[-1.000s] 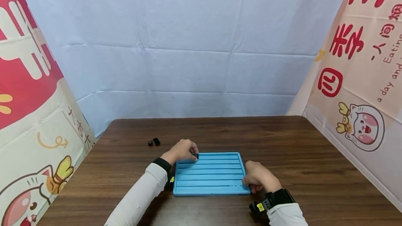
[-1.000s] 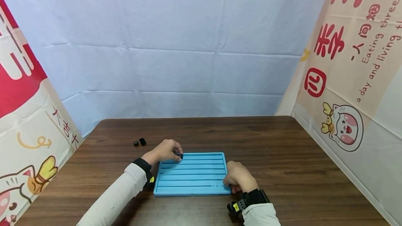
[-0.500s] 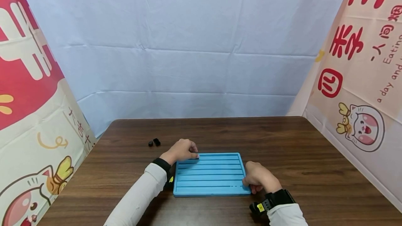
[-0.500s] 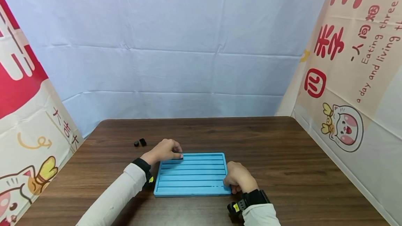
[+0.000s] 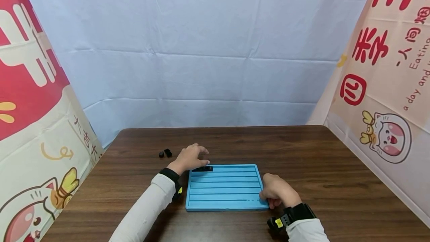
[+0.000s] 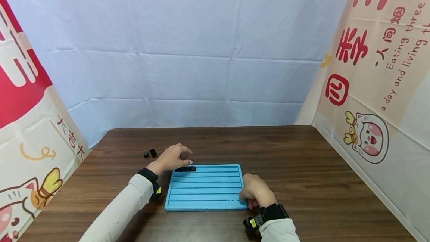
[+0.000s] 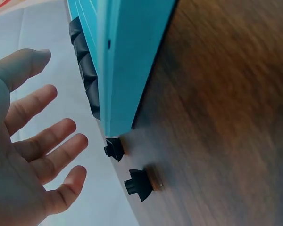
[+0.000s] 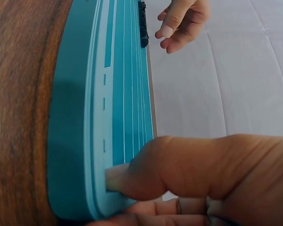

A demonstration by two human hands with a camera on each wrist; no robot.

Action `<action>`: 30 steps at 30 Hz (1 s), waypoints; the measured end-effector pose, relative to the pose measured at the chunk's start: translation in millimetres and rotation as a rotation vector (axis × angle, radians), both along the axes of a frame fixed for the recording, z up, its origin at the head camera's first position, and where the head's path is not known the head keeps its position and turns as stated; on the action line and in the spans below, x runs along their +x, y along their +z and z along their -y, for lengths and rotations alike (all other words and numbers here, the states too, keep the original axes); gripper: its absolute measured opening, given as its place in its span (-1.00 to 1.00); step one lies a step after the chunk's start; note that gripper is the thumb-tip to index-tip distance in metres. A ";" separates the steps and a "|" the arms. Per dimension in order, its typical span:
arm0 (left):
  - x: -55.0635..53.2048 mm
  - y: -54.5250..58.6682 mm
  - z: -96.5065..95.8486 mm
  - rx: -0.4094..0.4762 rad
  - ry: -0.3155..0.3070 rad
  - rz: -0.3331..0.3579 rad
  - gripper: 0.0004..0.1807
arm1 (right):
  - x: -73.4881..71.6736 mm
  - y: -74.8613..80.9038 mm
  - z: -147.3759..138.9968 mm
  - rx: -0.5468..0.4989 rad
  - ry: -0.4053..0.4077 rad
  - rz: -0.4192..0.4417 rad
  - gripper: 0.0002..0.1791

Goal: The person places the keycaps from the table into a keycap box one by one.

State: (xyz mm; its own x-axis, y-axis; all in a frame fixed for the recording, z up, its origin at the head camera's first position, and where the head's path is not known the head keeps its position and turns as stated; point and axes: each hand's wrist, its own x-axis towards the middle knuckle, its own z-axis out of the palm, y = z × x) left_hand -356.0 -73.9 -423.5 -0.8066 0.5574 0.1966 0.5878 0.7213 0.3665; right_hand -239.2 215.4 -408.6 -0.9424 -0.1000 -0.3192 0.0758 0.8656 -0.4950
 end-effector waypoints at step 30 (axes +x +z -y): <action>-15.5 -11.1 44.7 0.034 0.178 0.014 -0.77 | 0.0 0.7 0.5 -0.006 -0.014 0.002 -0.82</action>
State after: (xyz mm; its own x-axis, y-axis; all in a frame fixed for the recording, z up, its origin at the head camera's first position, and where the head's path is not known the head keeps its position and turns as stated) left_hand -371.6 -118.6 -434.6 -0.8946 0.3992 0.2011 0.4470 0.8001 0.4000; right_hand -239.3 215.0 -407.9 -0.9430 -0.0884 -0.3210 0.0894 0.8615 -0.4999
